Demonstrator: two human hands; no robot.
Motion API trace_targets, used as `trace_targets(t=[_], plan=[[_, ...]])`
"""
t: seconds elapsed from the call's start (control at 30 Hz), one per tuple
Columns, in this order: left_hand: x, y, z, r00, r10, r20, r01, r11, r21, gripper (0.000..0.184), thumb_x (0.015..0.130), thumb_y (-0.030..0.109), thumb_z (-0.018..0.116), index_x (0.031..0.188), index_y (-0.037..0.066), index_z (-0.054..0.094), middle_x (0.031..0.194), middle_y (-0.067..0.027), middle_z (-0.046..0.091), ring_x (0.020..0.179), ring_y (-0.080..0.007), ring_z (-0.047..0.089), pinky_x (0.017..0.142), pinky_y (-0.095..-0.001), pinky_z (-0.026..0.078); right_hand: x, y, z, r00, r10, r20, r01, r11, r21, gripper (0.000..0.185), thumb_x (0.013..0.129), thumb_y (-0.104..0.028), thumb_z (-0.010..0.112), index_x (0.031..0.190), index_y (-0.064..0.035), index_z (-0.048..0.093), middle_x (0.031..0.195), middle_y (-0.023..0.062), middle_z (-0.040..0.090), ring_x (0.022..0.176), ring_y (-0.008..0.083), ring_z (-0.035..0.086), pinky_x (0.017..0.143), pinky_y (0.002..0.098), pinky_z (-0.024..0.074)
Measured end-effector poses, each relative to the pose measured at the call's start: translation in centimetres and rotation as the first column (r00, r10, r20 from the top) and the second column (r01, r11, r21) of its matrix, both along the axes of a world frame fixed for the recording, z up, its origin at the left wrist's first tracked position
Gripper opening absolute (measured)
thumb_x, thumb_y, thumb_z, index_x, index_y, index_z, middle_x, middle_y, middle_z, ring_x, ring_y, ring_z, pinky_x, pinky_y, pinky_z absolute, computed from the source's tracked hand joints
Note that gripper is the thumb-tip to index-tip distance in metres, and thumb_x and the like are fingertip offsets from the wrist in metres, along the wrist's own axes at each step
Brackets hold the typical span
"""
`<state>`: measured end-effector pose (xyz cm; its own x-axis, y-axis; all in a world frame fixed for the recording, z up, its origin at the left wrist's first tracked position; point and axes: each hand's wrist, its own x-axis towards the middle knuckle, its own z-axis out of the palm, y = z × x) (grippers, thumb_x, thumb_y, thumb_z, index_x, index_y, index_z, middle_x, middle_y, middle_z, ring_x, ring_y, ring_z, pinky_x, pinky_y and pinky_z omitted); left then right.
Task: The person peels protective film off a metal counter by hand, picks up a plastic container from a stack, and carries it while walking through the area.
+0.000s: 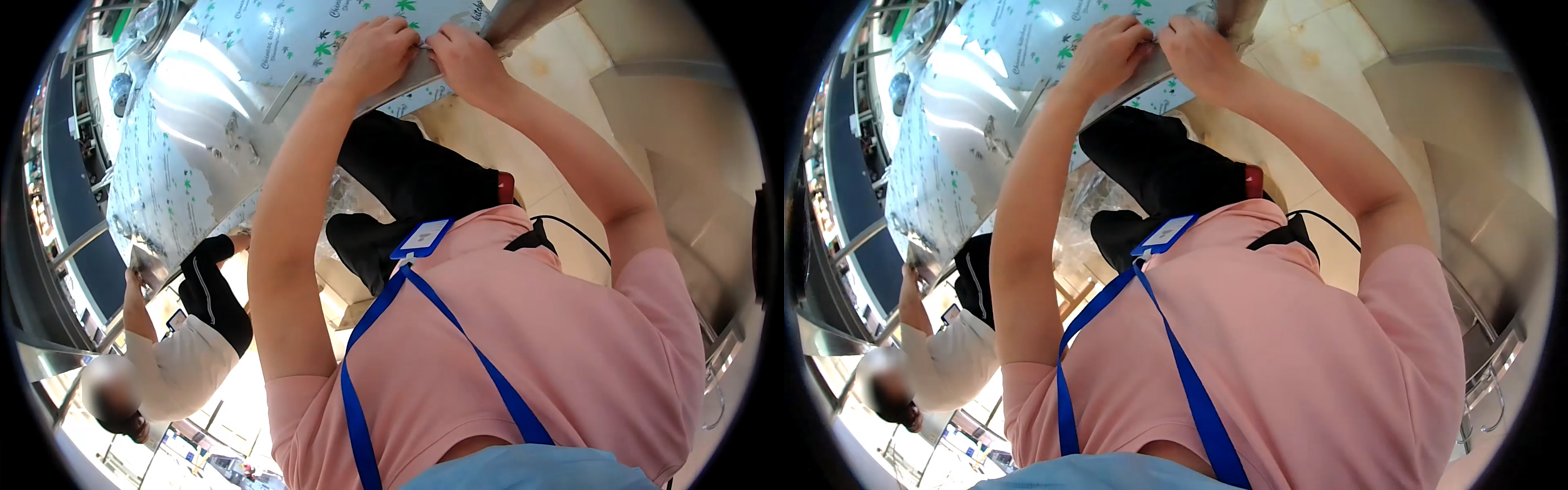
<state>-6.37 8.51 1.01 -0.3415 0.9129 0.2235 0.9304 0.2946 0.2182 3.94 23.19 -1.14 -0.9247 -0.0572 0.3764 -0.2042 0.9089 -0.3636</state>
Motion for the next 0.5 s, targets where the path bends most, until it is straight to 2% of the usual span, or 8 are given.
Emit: trace_targets(t=[0.1, 0.2, 0.3, 0.4, 0.5], plan=[[0.2, 0.4, -0.2, 0.995, 0.011, -0.096, -0.02, 0.995, -0.096, 0.013, 0.072, 0.013, 0.059, 0.085, 0.009, 0.058, 0.087, -0.0038, 0.056, 0.09, -0.0233, 0.054, 0.077, -0.0369, 0.043, -1.4, -0.3, 0.1, 1.0, -0.009, 0.029, 0.007, 0.999, 0.041, 0.012, 0.076, -0.01, 0.059, 0.082, -0.0009, 0.053, 0.083, 0.0136, 0.052, 0.08, 0.0313, 0.054, 0.069, 0.0403, 0.0446], [0.2, 0.6, -0.7, 0.995, 0.044, -0.086, -0.051, 0.995, -0.088, 0.014, 0.071, 0.011, 0.058, 0.084, 0.007, 0.056, 0.087, -0.0046, 0.056, 0.089, -0.0235, 0.054, 0.076, -0.0368, 0.043, -2.3, 0.0, -0.2, 0.997, 0.015, 0.08, -0.017, 1.0, 0.025, 0.013, 0.076, -0.011, 0.058, 0.081, -0.0007, 0.053, 0.083, 0.0142, 0.052, 0.081, 0.0323, 0.053, 0.071, 0.0415, 0.0439], [0.1, 0.7, -1.1, 0.995, 0.06, -0.08, -0.06, 0.998, 0.007, 0.015, 0.071, 0.01, 0.057, 0.085, 0.006, 0.055, 0.085, -0.0054, 0.055, 0.087, -0.0246, 0.054, 0.073, -0.0376, 0.044, -2.8, 0.7, -0.9, 0.993, 0.045, 0.108, -0.046, 0.999, 0.006, 0.012, 0.077, -0.01, 0.057, 0.081, -0.0003, 0.052, 0.084, 0.0144, 0.052, 0.081, 0.0334, 0.053, 0.072, 0.042, 0.0434], [-0.1, 1.2, -1.0, 0.994, 0.102, -0.034, -0.1, 0.994, 0.049, 0.014, 0.071, 0.009, 0.056, 0.084, 0.006, 0.057, 0.084, -0.0068, 0.056, 0.084, -0.0264, 0.055, 0.071, -0.0382, 0.046, -3.2, 1.1, -1.2, 0.991, 0.009, 0.131, -0.007, 1.0, -0.015, 0.011, 0.078, -0.01, 0.055, 0.081, -0.0002, 0.052, 0.084, 0.0151, 0.053, 0.081, 0.0342, 0.053, 0.072, 0.0418, 0.0431], [0.1, 1.4, -0.3, 0.99, 0.112, 0.085, -0.118, 0.991, 0.066, 0.012, 0.078, 0.013, 0.052, 0.08, 0.002, 0.054, 0.084, -0.0149, 0.053, 0.085, -0.0326, 0.052, 0.075, -0.0395, 0.044, -3.1, 1.2, -1.0, 0.99, -0.012, 0.141, 0.027, 0.994, -0.104, 0.011, 0.079, -0.011, 0.054, 0.082, -0.0003, 0.052, 0.084, 0.0159, 0.053, 0.081, 0.0345, 0.053, 0.072, 0.0414, 0.043]])
